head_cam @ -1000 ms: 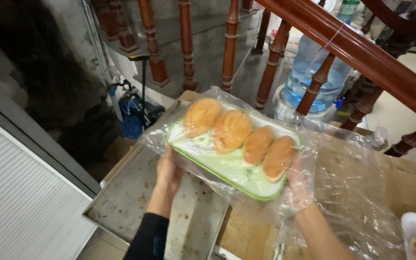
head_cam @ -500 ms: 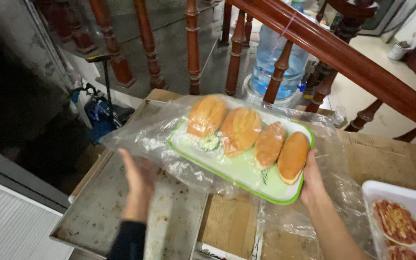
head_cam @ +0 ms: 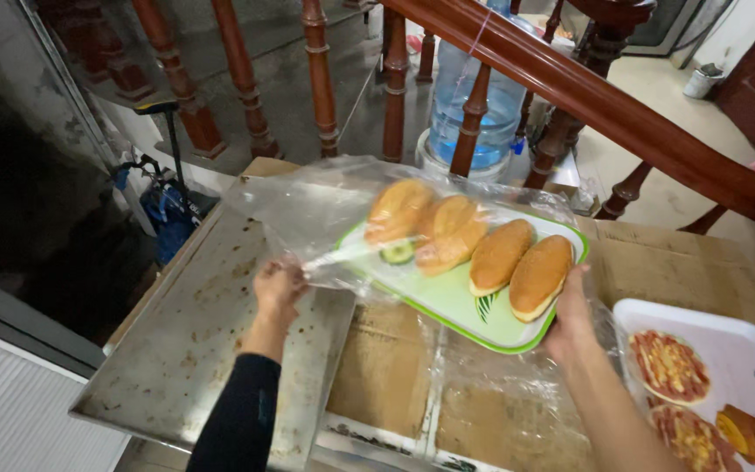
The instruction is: The person removes trays of baked goods from a refrigerator, unwraps them, and arranges them on a countertop. The person then carries the trays to a glass display cabinet and places them inside for display.
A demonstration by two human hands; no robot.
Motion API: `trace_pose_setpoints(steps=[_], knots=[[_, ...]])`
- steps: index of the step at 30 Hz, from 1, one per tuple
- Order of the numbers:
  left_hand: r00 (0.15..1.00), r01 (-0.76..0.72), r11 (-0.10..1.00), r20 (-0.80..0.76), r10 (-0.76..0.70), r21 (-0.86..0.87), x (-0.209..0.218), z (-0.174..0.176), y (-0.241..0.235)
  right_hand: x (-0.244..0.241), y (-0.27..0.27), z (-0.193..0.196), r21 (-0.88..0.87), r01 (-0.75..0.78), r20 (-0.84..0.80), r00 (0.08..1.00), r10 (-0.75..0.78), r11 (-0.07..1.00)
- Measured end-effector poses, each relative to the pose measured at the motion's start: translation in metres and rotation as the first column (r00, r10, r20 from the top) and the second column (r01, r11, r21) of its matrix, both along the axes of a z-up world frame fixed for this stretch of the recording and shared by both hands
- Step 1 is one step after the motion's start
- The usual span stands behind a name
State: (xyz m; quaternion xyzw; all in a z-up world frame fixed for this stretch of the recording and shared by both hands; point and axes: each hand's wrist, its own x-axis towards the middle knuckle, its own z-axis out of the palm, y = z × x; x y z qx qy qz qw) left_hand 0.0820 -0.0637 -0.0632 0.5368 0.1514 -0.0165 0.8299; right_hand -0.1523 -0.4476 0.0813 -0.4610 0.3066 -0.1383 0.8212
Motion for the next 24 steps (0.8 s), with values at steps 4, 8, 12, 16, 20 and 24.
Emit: trace_pose_setpoints(steps=[4, 8, 12, 16, 20, 24], knots=[[0.980, -0.193, 0.980, 0.065, 0.189, 0.054, 0.025, 0.006, 0.017, -0.025, -0.014, 0.000, -0.016, -0.025, -0.041, 0.999, 0.025, 1.000], [0.950, -0.312, 0.930, 0.043, 0.310, 0.193, 0.034, -0.005, 0.058, -0.050, -0.041, 0.005, -0.049, -0.039, -0.085, 0.996, 0.035, 0.998], [0.918, -0.364, 0.870, -0.032, 0.396, 0.332, 0.012, -0.028, 0.102, -0.080, -0.071, 0.017, -0.085, 0.025, -0.134, 0.990, -0.036, 0.996], [0.880, -0.422, 0.817, -0.039, 0.474, 0.392, -0.011, -0.011, 0.121, -0.102, -0.099, 0.035, -0.076, 0.065, -0.117, 0.990, -0.074, 0.995], [0.720, -0.636, 0.105, 0.538, 0.439, 0.764, -0.055, 0.041, 0.066, -0.110, -0.114, 0.035, -0.039, 0.107, -0.018, 0.994, -0.108, 0.993], [0.737, -0.548, 0.566, 0.676, -0.023, 0.616, -0.126, 0.093, -0.061, -0.109, -0.123, 0.023, -0.082, 0.160, 0.203, 0.969, -0.141, 0.984]])
